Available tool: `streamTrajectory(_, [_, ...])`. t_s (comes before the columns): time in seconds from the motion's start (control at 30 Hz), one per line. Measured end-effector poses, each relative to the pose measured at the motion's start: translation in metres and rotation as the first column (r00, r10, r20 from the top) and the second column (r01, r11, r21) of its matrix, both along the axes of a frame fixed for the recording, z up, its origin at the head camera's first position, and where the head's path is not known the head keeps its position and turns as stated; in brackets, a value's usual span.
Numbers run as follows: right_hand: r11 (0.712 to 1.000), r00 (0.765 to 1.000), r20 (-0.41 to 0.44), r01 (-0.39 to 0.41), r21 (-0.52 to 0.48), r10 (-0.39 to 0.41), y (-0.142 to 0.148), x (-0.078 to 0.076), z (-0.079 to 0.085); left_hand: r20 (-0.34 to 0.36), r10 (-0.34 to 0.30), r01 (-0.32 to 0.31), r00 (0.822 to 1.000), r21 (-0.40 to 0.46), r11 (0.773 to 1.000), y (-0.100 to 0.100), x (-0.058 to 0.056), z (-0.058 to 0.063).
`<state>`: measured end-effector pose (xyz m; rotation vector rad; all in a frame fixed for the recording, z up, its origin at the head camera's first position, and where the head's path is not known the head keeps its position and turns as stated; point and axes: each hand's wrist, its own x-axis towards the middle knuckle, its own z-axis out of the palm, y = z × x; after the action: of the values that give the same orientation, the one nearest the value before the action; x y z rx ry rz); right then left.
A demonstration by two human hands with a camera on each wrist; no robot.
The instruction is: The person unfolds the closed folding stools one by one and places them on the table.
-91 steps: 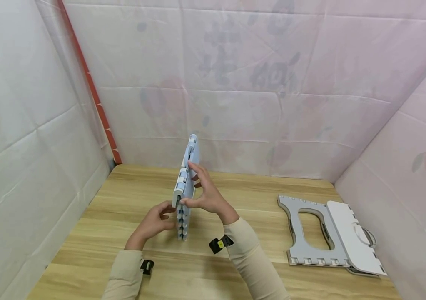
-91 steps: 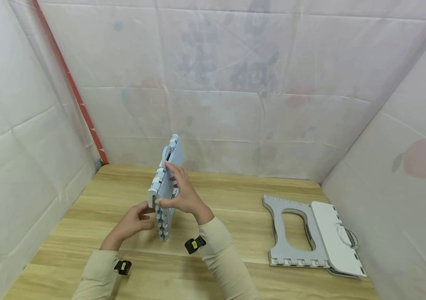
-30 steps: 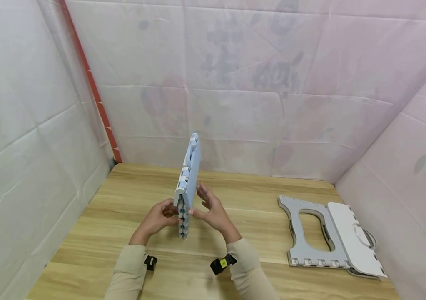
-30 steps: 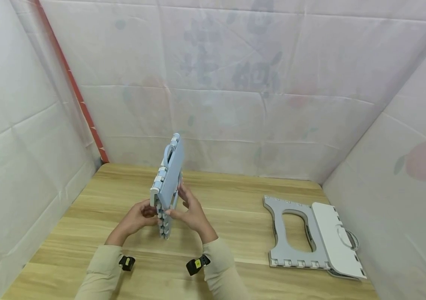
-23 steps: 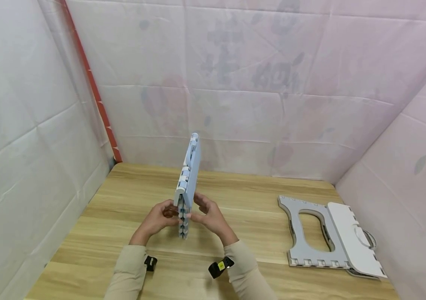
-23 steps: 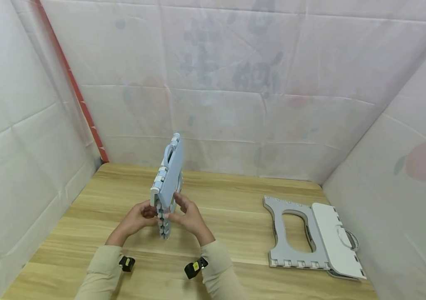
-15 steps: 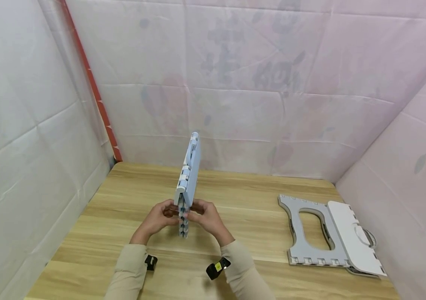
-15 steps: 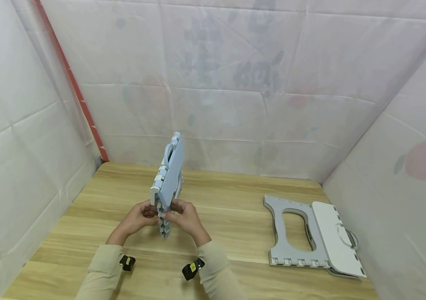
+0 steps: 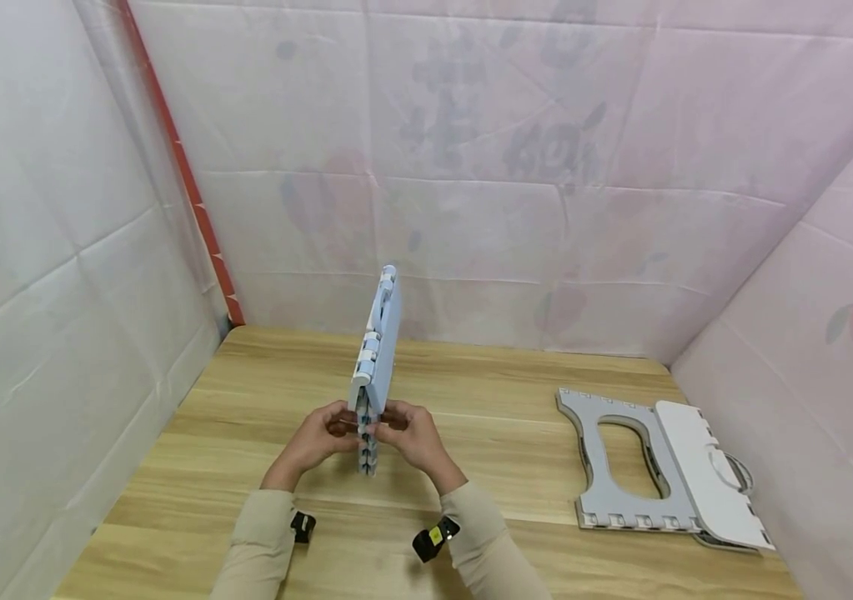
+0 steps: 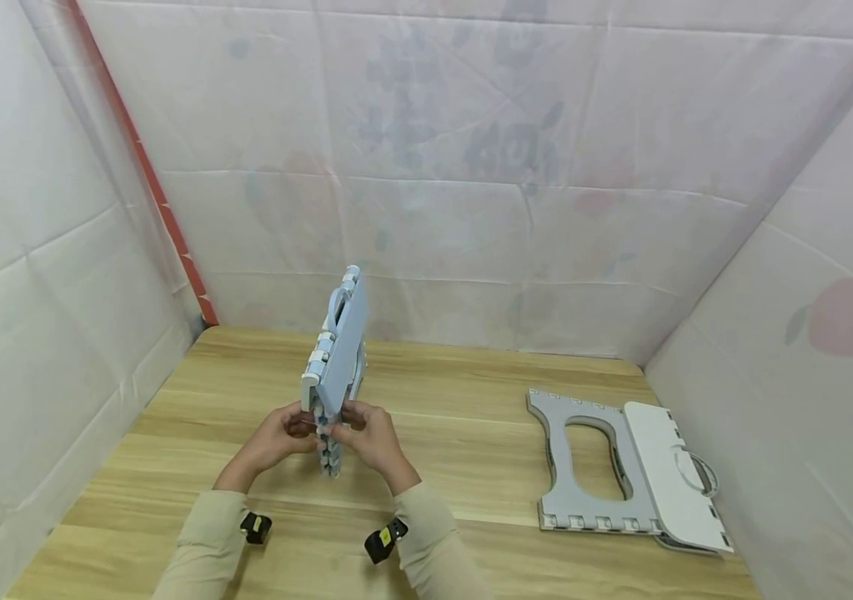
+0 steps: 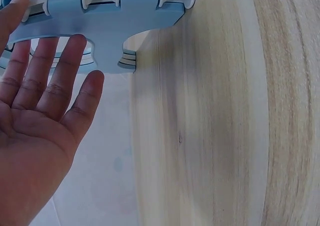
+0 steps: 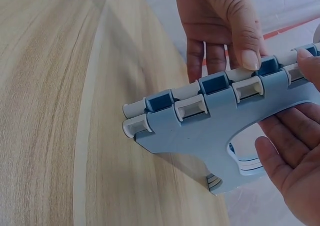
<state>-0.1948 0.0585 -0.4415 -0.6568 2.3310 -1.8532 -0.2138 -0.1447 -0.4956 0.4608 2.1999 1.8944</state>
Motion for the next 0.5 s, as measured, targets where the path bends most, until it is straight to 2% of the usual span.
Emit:
streamTrajectory(0.13, [1.0,1.0,-0.011,0.0,0.013,0.0,0.0,0.001,0.002,-0.02,0.01,-0.011,1.0,-0.018,1.0,0.0,-0.001,-0.004])
streamTrajectory(0.33, [0.998,0.999,-0.045,0.033,0.059,-0.03,-0.002,0.002,0.005,-0.08,0.031,-0.037,0.996,-0.079,0.996,0.001,0.001,-0.004])
streamTrajectory(0.5, [0.994,0.996,-0.052,0.08,0.073,-0.076,-0.001,-0.009,-0.014,-0.099,0.056,-0.067,0.993,-0.104,0.992,0.002,0.003,-0.002])
